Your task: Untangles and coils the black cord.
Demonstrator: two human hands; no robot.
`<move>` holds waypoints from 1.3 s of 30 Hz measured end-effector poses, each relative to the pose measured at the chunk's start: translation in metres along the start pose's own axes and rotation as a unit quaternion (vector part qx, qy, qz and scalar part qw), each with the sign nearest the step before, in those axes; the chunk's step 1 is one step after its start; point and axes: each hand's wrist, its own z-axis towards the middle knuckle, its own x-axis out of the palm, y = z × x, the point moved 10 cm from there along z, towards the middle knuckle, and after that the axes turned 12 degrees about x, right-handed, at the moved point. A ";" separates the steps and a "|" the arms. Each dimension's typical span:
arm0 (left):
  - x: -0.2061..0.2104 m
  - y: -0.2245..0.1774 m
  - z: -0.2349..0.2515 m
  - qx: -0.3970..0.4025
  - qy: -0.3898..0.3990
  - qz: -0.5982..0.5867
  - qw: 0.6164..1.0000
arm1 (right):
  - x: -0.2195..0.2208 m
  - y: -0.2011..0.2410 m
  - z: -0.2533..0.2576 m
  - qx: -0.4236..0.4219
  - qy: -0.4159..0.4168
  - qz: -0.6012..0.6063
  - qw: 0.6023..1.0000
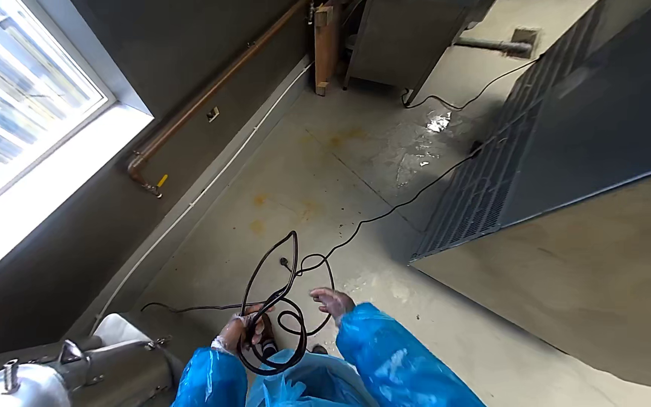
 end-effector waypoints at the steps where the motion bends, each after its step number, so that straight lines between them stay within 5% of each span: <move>1: -0.002 0.001 -0.002 0.006 0.003 -0.009 1.000 | 0.001 -0.010 0.021 0.079 0.007 0.042 0.996; 4: -0.004 0.007 -0.006 0.017 0.008 -0.032 0.999 | 0.045 -0.028 0.066 0.165 0.072 0.132 0.975; 7: -0.012 0.000 -0.006 0.052 -0.026 -0.056 0.997 | 0.106 -0.021 0.053 0.116 0.218 0.088 0.965; 9: -0.028 -0.010 -0.006 0.078 -0.057 -0.079 0.992 | 0.122 -0.020 0.034 0.107 0.225 0.084 0.965; 17: -0.039 -0.020 -0.002 0.080 -0.075 -0.073 0.991 | 0.067 -0.028 0.021 0.085 0.184 -0.062 0.977; 21: -0.055 -0.035 0.003 0.090 -0.101 -0.112 0.984 | 0.037 -0.048 0.026 0.008 0.153 -0.243 0.958; 26: -0.048 -0.043 0.001 0.061 -0.157 -0.035 0.985 | 0.014 -0.033 0.003 -0.040 0.079 -0.243 0.966; 30: -0.037 -0.033 0.000 0.033 -0.117 0.024 0.992 | 0.017 -0.012 -0.005 -0.099 0.026 -0.206 0.973; 35: -0.022 -0.016 -0.006 -0.003 -0.052 0.081 0.995 | 0.046 0.010 -0.019 -0.143 0.057 -0.164 0.974; 39: -0.031 -0.016 -0.009 0.022 -0.126 0.032 0.991 | 0.069 0.024 -0.028 -0.157 0.137 -0.088 0.974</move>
